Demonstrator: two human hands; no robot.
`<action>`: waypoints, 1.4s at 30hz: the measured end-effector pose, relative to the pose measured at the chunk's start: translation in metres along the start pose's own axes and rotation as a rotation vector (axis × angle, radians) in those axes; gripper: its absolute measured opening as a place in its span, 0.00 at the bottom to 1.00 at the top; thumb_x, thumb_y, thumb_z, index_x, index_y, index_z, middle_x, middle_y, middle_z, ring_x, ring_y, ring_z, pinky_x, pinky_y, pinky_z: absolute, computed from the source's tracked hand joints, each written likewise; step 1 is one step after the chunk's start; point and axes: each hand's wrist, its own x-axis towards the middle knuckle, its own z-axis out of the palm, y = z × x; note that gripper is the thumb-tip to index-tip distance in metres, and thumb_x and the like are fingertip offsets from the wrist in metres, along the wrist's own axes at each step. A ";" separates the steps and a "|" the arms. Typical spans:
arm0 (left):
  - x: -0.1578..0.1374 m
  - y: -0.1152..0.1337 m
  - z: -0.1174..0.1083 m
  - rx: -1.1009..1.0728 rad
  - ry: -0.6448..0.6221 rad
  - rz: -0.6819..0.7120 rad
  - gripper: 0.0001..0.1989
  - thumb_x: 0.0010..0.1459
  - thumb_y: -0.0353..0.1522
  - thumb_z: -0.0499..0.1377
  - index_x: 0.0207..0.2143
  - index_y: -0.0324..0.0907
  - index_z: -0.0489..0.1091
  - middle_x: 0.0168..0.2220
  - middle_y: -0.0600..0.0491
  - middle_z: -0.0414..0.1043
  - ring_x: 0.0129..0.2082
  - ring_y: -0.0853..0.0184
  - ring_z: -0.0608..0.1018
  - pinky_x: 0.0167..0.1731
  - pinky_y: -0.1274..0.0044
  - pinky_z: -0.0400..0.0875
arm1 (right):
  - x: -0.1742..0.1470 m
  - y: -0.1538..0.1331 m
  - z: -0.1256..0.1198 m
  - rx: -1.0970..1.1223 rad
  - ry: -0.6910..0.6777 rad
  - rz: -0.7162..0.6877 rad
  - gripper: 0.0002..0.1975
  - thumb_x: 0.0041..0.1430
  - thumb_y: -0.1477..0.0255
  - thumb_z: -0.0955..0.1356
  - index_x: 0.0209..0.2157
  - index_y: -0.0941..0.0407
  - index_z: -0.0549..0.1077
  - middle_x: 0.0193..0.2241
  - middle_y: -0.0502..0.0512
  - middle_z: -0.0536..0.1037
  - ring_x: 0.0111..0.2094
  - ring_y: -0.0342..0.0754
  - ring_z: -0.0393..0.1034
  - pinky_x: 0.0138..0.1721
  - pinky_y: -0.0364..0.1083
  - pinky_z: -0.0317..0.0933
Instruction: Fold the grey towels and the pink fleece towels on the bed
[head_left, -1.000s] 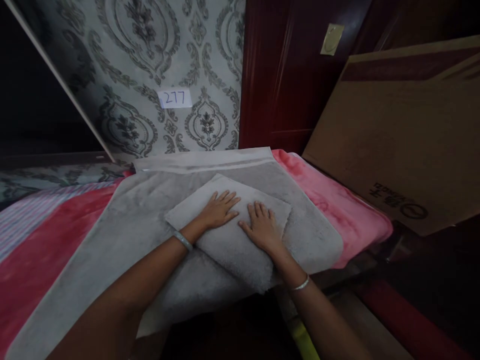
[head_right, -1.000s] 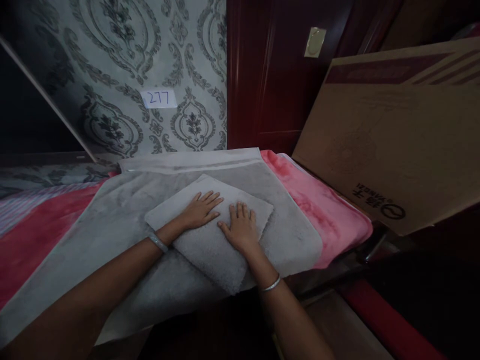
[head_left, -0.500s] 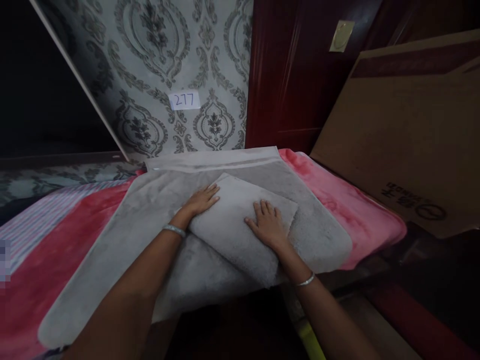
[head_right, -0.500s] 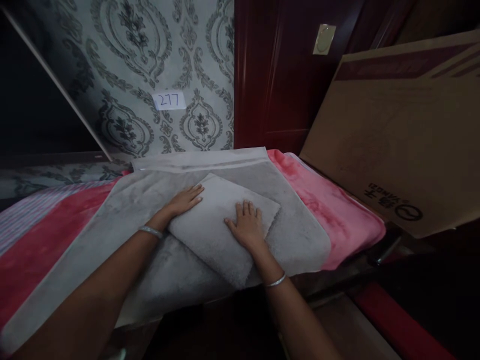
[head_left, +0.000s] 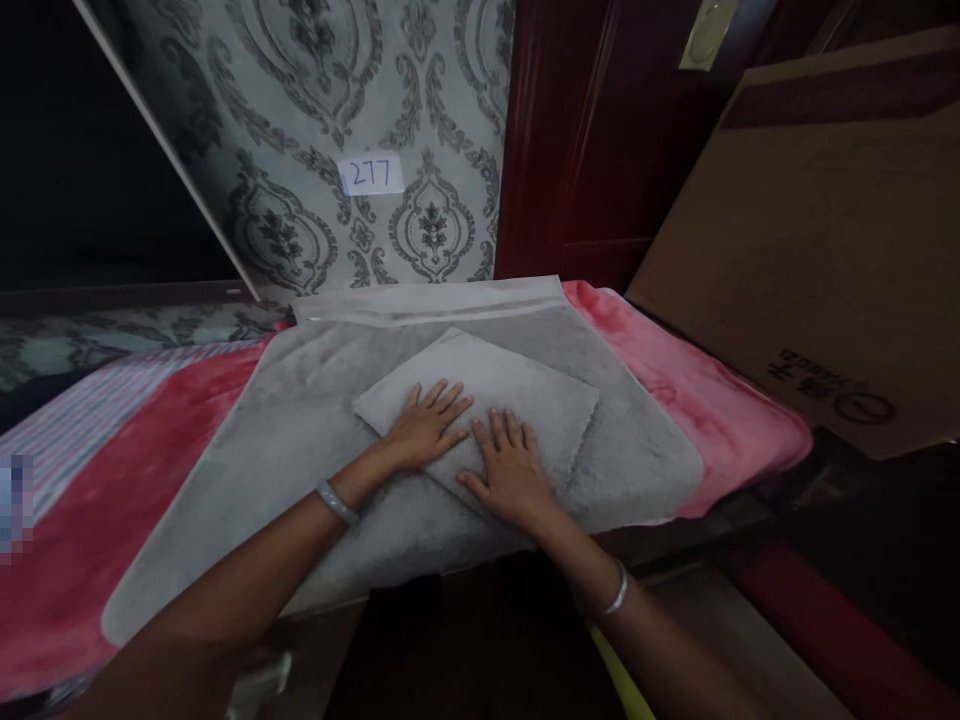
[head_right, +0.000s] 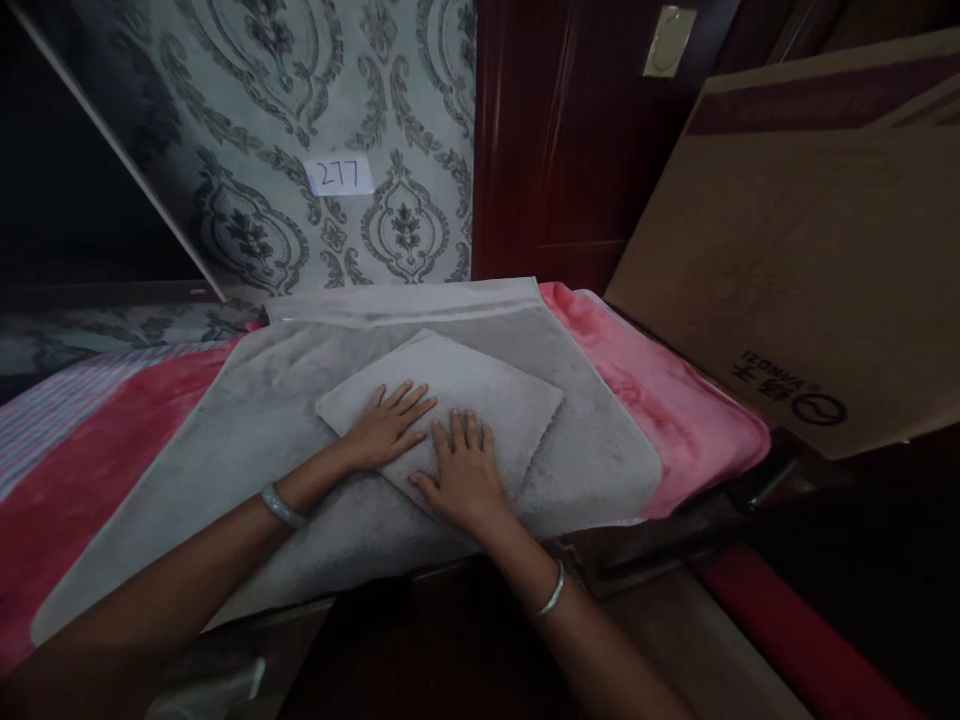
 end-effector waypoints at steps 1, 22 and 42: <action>-0.003 0.000 0.006 0.004 0.013 -0.010 0.31 0.69 0.48 0.46 0.71 0.52 0.52 0.73 0.50 0.48 0.73 0.51 0.48 0.68 0.47 0.42 | -0.002 -0.001 0.004 -0.005 0.009 -0.005 0.41 0.67 0.49 0.60 0.71 0.59 0.54 0.71 0.70 0.48 0.72 0.68 0.37 0.68 0.65 0.34; 0.035 -0.046 -0.049 0.074 -0.070 -0.263 0.29 0.68 0.44 0.47 0.68 0.45 0.59 0.71 0.43 0.53 0.71 0.51 0.54 0.67 0.49 0.46 | 0.039 0.041 -0.042 0.085 -0.013 0.120 0.37 0.71 0.56 0.59 0.72 0.61 0.49 0.71 0.68 0.49 0.72 0.60 0.42 0.68 0.58 0.41; 0.156 -0.068 -0.006 -0.037 -0.189 -0.236 0.33 0.69 0.48 0.38 0.72 0.47 0.47 0.74 0.48 0.43 0.74 0.57 0.46 0.68 0.54 0.43 | 0.069 0.106 0.000 -0.092 0.084 0.287 0.36 0.70 0.53 0.57 0.70 0.61 0.55 0.70 0.70 0.53 0.70 0.64 0.46 0.67 0.61 0.39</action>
